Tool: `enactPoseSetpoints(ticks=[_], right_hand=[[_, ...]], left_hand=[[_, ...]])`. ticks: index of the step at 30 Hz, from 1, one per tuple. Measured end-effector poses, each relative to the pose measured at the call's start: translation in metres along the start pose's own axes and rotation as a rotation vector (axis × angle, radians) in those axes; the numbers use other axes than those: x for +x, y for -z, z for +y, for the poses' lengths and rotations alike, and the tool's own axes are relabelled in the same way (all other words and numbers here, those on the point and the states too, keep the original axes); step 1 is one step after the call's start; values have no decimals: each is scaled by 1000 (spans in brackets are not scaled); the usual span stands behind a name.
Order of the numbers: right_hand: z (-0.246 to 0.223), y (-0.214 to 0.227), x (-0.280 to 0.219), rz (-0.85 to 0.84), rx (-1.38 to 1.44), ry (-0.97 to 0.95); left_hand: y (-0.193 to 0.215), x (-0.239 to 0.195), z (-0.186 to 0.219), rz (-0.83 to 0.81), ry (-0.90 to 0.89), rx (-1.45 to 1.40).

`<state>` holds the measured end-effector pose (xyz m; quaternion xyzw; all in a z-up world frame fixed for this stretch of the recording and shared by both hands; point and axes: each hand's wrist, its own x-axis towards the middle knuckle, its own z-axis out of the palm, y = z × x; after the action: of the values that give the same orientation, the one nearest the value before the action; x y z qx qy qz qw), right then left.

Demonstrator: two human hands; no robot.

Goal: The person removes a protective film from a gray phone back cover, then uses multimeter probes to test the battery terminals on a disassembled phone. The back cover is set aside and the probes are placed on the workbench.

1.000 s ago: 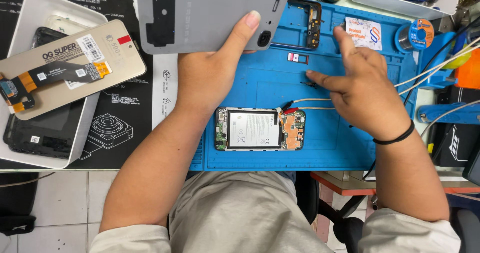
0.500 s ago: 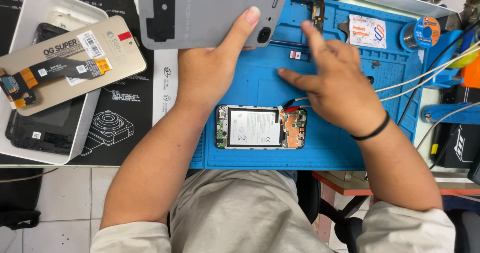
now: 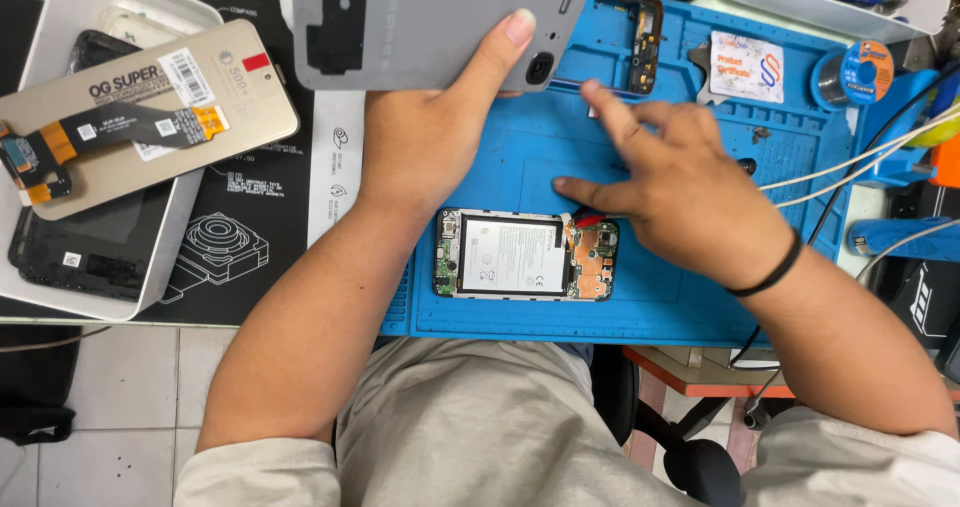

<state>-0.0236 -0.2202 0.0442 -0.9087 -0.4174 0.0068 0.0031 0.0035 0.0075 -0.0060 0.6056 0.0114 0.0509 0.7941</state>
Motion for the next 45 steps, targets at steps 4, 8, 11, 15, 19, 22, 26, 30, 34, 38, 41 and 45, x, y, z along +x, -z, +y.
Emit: enactPoseSetpoints(ticks=[4,8,11,15,19,22,26,30,34,38,41,45], right_hand=[[-4,-3,0,-16,-9,10],[0,-2,2,17,33,-35],[-1,-5,9,50,38,-27],[-4,-8,10,47,0,-34],[11,-12,-3,189,256,-107],[30,-15,-28,302,331,-325],[63,-16,-72,296,175,-587],[93,-19,-102,174,17,-648],[106,-25,-109,156,134,-650],[104,-28,-109,177,202,-749],[100,-30,-104,174,90,-771],[98,-29,-100,329,24,-555]], left_hand=[[2,-2,0,12,-24,47],[1,1,1,4,-29,45],[0,1,0,20,-6,26],[0,1,2,47,-3,86],[0,2,7,25,5,-10],[3,0,7,25,2,40],[2,0,5,21,19,137],[2,-2,3,24,-49,216],[1,-1,3,-2,30,8],[-2,0,6,-62,102,-98],[-2,-1,9,-129,154,-195],[-4,0,11,-187,221,-241]])
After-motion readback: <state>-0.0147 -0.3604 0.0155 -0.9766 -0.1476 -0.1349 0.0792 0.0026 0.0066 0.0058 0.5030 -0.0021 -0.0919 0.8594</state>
